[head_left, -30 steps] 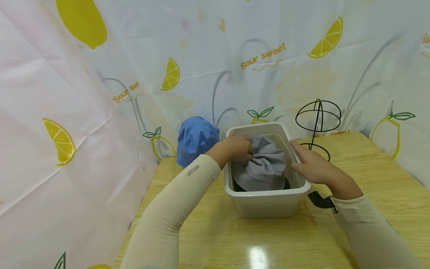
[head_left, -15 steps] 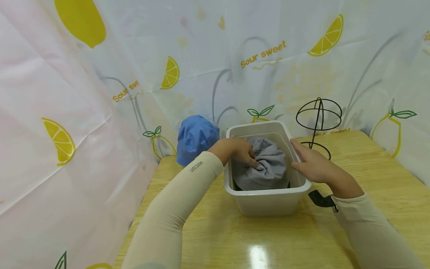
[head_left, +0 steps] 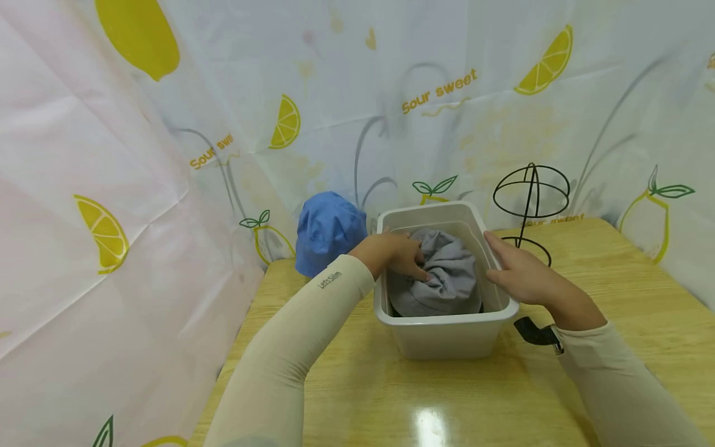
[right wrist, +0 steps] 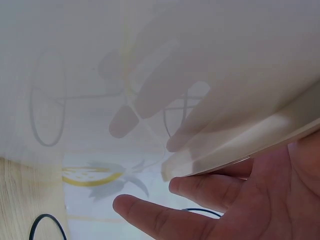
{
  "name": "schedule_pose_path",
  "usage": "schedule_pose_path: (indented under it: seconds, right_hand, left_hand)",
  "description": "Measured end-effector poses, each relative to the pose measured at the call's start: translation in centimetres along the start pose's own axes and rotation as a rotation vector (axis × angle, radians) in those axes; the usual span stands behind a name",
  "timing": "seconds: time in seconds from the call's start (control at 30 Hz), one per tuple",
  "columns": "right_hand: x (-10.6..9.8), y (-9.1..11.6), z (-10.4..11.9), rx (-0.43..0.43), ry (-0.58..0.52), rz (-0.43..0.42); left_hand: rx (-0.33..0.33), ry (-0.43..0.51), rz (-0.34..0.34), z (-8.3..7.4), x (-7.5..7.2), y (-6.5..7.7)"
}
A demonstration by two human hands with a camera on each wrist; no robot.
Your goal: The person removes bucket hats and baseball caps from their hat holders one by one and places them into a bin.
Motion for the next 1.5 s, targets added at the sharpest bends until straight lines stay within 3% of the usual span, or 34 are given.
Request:
schedule_pose_path:
  seconds: [0.27, 0.5, 0.93, 1.17, 1.5]
  right_hand:
    - [0.4, -0.1, 0.1, -0.003, -0.029, 0.000]
    - [0.3, -0.1, 0.3, -0.005, -0.020, -0.005]
    - [0.1, 0.0, 0.3, 0.010, -0.028, -0.009]
    - [0.2, 0.1, 0.2, 0.020, -0.032, -0.005]
    - [0.1, 0.1, 0.3, 0.014, -0.044, -0.009]
  left_hand:
    - [0.039, 0.003, -0.007, 0.4, 0.1, 0.1]
    - [0.108, 0.040, -0.048, 1.2, -1.1, 0.5]
    - [-0.010, 0.001, -0.126, 3.9, -4.0, 3.3]
    - [-0.072, -0.037, -0.162, 5.9, -4.1, 4.1]
    - [-0.154, 0.030, -0.207, 9.0, -4.1, 5.2]
Point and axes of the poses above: each hand's wrist, its own y-axis away from the middle knuckle, its own x-axis out of the palm, z = x × y, the point moved 4 cm from there along -y, towards the middle knuckle
